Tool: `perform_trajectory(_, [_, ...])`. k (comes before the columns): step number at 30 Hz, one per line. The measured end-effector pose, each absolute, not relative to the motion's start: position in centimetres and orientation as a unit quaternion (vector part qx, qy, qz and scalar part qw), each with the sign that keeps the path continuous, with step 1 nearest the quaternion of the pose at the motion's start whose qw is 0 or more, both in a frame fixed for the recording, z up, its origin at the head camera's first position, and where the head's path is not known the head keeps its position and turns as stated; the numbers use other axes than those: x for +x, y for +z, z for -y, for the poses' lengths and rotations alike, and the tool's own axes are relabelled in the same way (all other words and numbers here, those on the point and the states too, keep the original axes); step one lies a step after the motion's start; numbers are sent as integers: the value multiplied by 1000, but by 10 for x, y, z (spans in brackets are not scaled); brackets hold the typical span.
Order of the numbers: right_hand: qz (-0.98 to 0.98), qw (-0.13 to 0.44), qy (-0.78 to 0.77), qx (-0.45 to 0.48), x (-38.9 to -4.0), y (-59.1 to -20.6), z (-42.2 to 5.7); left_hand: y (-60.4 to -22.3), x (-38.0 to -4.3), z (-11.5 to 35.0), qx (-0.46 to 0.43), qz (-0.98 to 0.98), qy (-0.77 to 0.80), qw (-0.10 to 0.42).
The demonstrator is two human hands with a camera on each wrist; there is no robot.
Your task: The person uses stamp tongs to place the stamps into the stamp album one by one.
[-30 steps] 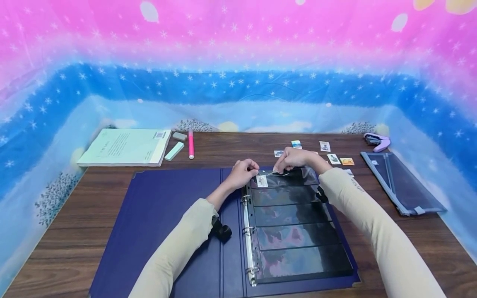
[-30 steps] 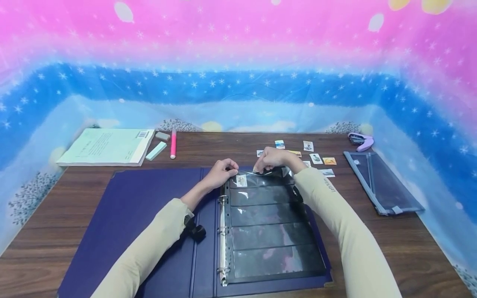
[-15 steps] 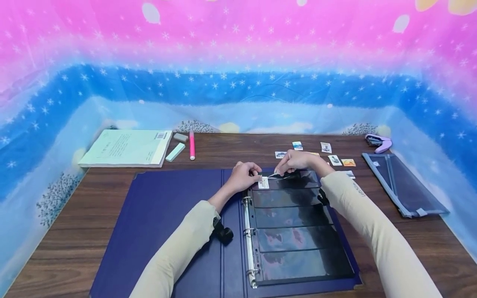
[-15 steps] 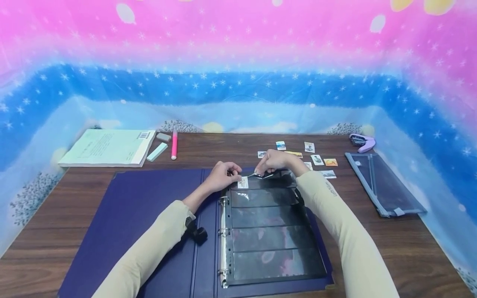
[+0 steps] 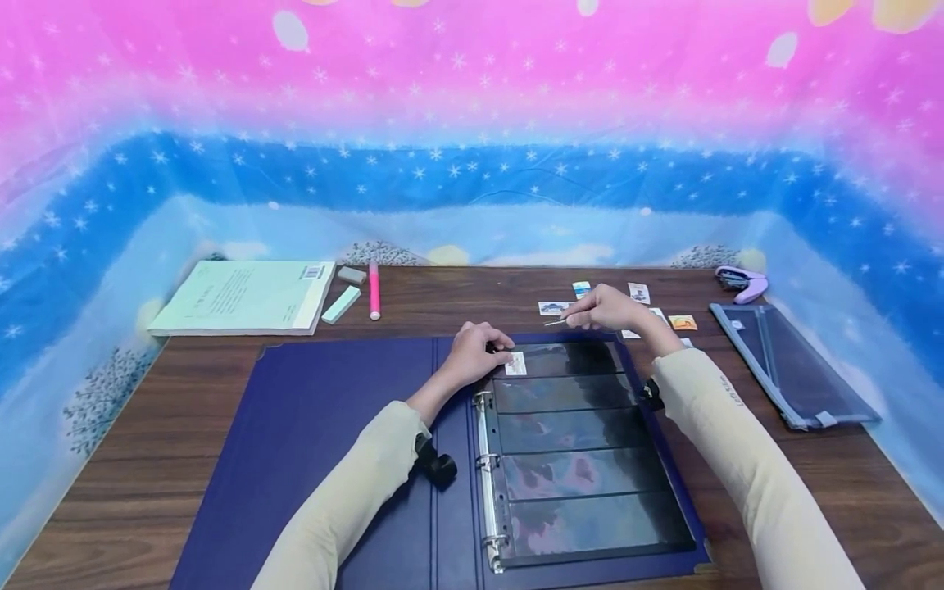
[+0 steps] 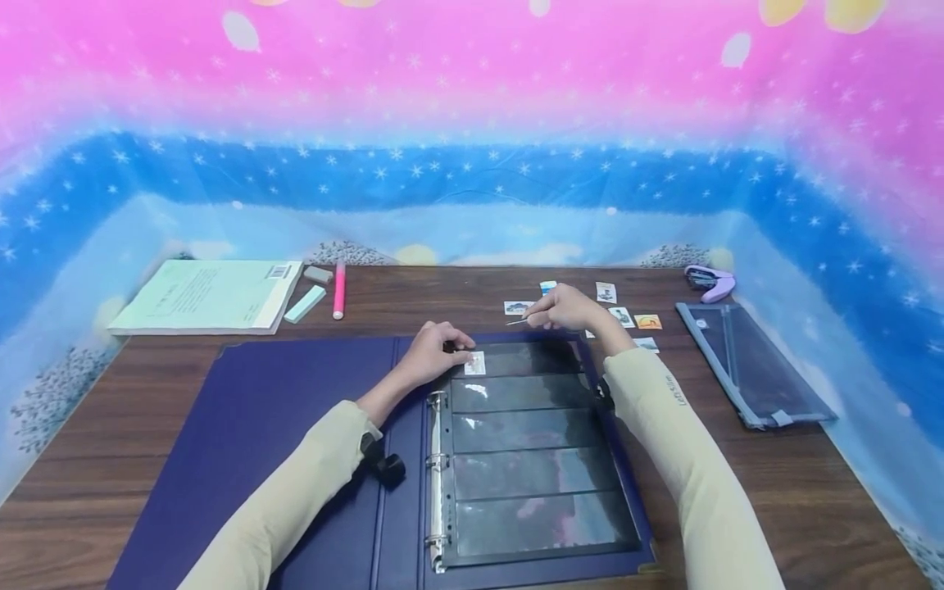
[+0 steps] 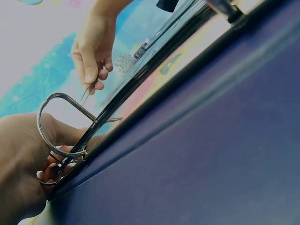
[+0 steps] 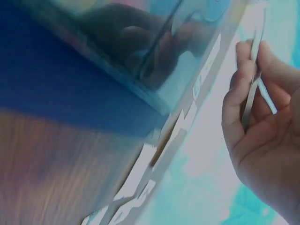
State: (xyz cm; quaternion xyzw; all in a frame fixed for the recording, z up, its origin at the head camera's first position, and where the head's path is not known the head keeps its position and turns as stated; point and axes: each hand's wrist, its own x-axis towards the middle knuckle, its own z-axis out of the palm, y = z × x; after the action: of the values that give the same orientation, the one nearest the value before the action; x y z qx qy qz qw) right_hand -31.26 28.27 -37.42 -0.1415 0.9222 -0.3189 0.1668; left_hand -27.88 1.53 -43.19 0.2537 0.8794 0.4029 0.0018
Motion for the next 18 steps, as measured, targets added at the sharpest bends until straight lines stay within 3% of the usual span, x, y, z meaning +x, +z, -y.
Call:
perform_trajectory(7, [-952,82,-286,-65,-319,-375,-299,-431,-278,-13,248,-879,406,8])
perform_trajectory(18, [-963,36,-263,-37,-326,-388,-316,-434,-278,-13,252,-879,405,11])
